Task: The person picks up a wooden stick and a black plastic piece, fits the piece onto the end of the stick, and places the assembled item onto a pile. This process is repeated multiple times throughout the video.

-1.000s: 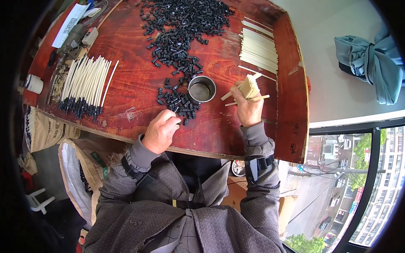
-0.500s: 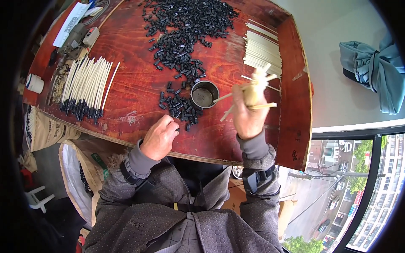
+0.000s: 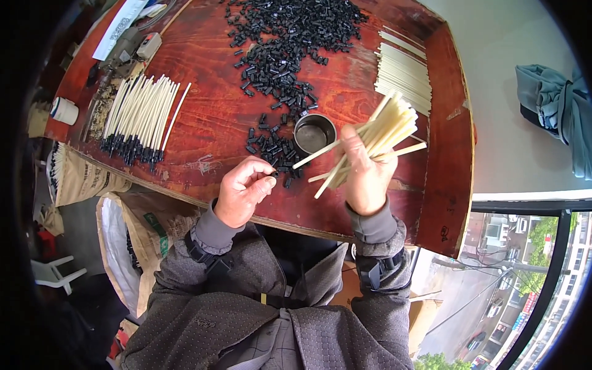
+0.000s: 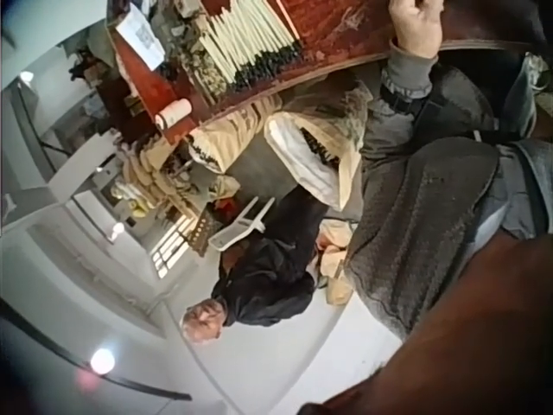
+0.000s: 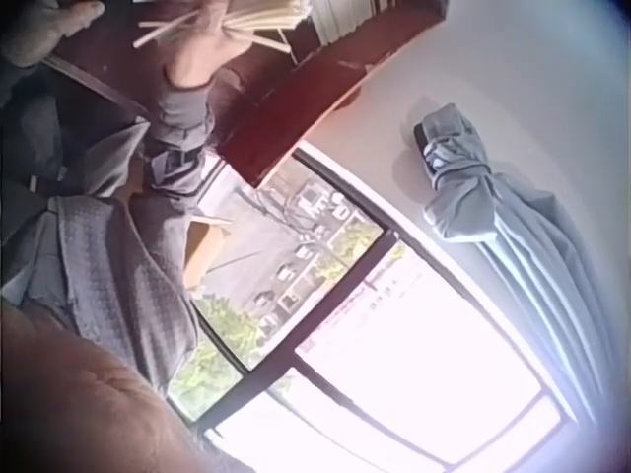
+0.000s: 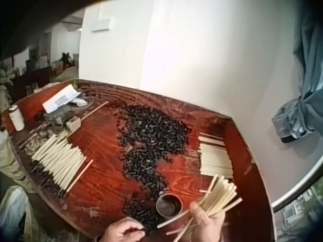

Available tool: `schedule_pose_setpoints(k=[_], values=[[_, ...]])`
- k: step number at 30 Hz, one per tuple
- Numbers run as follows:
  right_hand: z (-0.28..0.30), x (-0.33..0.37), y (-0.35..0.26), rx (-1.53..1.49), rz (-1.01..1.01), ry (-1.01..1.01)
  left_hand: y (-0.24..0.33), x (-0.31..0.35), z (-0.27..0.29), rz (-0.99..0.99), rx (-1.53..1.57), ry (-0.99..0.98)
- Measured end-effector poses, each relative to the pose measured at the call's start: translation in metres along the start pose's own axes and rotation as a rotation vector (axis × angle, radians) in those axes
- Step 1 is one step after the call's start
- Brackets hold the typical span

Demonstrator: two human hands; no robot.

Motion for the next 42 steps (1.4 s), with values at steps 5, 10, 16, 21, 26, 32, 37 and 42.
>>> schedule_pose_setpoints(k=[5,10,16,21,26,32,37,42], values=[[-0.005,0.013,0.009,-0.059,-0.072,-0.036,0.008,0.006,-0.009,0.093,0.117,-0.021],[-0.005,0.020,0.010,-0.071,-0.081,-0.027,0.013,0.010,-0.012,0.079,0.117,-0.033],[-0.007,0.017,0.013,-0.125,-0.137,-0.011,0.014,0.012,-0.009,0.193,0.185,-0.085],[-0.019,0.031,0.010,-0.086,-0.082,-0.052,0.011,0.017,-0.004,0.004,0.030,0.016],[-0.019,0.041,0.014,-0.033,0.013,-0.050,0.020,0.014,-0.002,-0.317,-0.280,0.161],[0.003,0.017,0.025,-0.086,0.064,-0.005,0.053,0.010,0.097,-0.521,-0.716,0.528],[0.031,0.001,0.054,-0.017,0.209,0.072,0.062,-0.002,0.231,-0.534,-1.119,0.834],[0.035,0.006,0.061,0.072,0.163,0.219,0.052,-0.010,0.260,-0.485,-1.312,0.873]])
Point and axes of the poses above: each hand's wrist, its own x-axis away from the middle knuckle, its own z-axis out of the back of the hand, y = z × x, the point moved 2 cm from there along -x, towards the middle knuckle, and after that the axes turned 7 degrees about y, right-handed, at the moved point
